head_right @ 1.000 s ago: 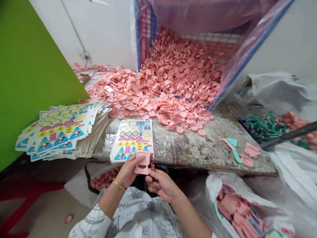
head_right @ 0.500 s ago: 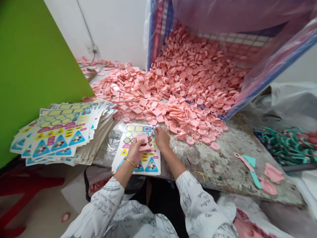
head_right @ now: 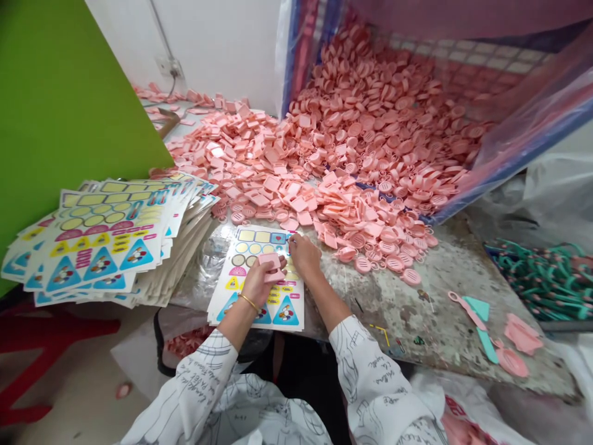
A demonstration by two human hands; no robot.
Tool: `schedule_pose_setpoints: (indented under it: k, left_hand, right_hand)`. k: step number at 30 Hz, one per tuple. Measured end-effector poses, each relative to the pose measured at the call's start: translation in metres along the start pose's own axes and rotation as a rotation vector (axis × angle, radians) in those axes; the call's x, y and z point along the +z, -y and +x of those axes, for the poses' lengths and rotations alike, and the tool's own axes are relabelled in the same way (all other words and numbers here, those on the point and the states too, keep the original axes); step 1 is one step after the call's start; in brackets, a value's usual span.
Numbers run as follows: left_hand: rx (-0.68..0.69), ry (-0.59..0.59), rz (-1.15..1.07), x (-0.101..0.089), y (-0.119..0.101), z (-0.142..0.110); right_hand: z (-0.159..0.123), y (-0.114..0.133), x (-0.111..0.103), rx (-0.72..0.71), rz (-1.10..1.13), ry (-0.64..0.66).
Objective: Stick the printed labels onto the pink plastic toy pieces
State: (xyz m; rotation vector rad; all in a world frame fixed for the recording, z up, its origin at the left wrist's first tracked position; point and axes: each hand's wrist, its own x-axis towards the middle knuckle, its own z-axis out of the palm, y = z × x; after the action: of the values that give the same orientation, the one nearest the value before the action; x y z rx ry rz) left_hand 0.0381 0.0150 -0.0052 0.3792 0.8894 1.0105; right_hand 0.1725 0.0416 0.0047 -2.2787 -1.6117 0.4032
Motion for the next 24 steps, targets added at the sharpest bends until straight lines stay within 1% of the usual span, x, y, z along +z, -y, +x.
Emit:
schedule_pose_setpoints:
  k: [6, 8, 12, 14, 16, 18, 20, 22, 24]
  left_hand:
    - [-0.024, 0.017, -0.004, -0.001, -0.002, 0.004]
    - [-0.038, 0.02, 0.014, 0.0, -0.002, 0.005]
    - [-0.05, 0.01, 0.046, 0.0, -0.001, 0.007]
    - [-0.05, 0.004, 0.05, 0.0, 0.0, 0.006]
    - [-0.043, 0.018, 0.051, 0.0, 0.0, 0.006]
    - [-0.034, 0.028, 0.056, 0.0, 0.0, 0.005]
    - [-0.029, 0.022, 0.063, -0.001, 0.001, 0.005]
    - [-0.027, 0.023, 0.065, -0.001, 0.001, 0.006]
    - [-0.028, 0.037, 0.065, -0.002, 0.001, 0.007]
  right_hand:
    - [0.003, -0.003, -0.006, -0.019, -0.012, 0.072]
    - [0.005, 0.001, -0.005, 0.019, -0.002, 0.082]
    - [0.016, 0.013, -0.004, 0.115, -0.057, 0.046]
    - [0.025, 0.019, -0.008, 0.138, -0.046, 0.053]
    - [0.034, 0.022, -0.015, 0.153, 0.017, 0.051]
    - [0.039, 0.02, -0.022, 0.134, 0.071, 0.003]
    - [0.039, 0.016, -0.026, 0.074, 0.059, -0.025]
    - [0.033, 0.012, -0.025, 0.015, -0.01, 0.014]
    - [0.025, 0.008, -0.02, 0.002, -0.074, 0.07]
